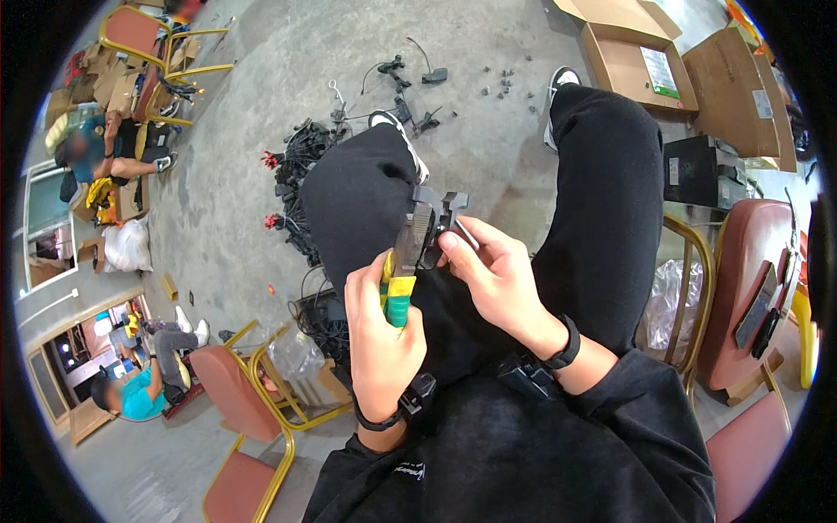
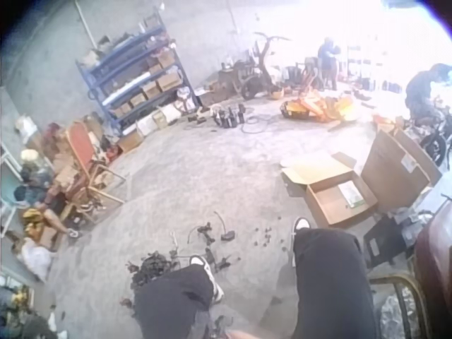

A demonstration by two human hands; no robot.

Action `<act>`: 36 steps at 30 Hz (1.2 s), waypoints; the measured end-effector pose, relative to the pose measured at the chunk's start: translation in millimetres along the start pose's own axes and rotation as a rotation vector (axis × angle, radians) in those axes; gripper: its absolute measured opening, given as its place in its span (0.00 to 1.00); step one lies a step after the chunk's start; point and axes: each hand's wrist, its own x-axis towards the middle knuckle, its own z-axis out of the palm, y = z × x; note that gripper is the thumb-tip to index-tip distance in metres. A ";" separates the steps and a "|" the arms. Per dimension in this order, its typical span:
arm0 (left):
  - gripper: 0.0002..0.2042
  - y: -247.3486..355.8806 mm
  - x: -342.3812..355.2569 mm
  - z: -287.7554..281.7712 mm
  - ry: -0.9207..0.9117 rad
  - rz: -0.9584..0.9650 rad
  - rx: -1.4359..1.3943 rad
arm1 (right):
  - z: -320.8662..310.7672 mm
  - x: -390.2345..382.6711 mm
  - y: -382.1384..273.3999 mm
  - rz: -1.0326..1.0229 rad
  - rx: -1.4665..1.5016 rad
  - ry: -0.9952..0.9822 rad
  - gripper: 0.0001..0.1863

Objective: Repairing or assembling a small black mechanical component using pliers and a hex key.

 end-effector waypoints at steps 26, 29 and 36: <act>0.27 -125.3 112.2 110.5 -0.049 -0.303 -0.099 | -40.8 5.7 -23.3 -0.186 0.146 0.275 0.13; 0.26 -204.8 137.7 197.1 -0.378 -0.524 -0.082 | -41.1 6.9 -23.9 -0.198 0.195 0.259 0.13; 0.23 -304.2 54.6 335.1 -0.746 -0.259 0.417 | -40.2 10.9 -28.6 -0.184 0.185 0.302 0.12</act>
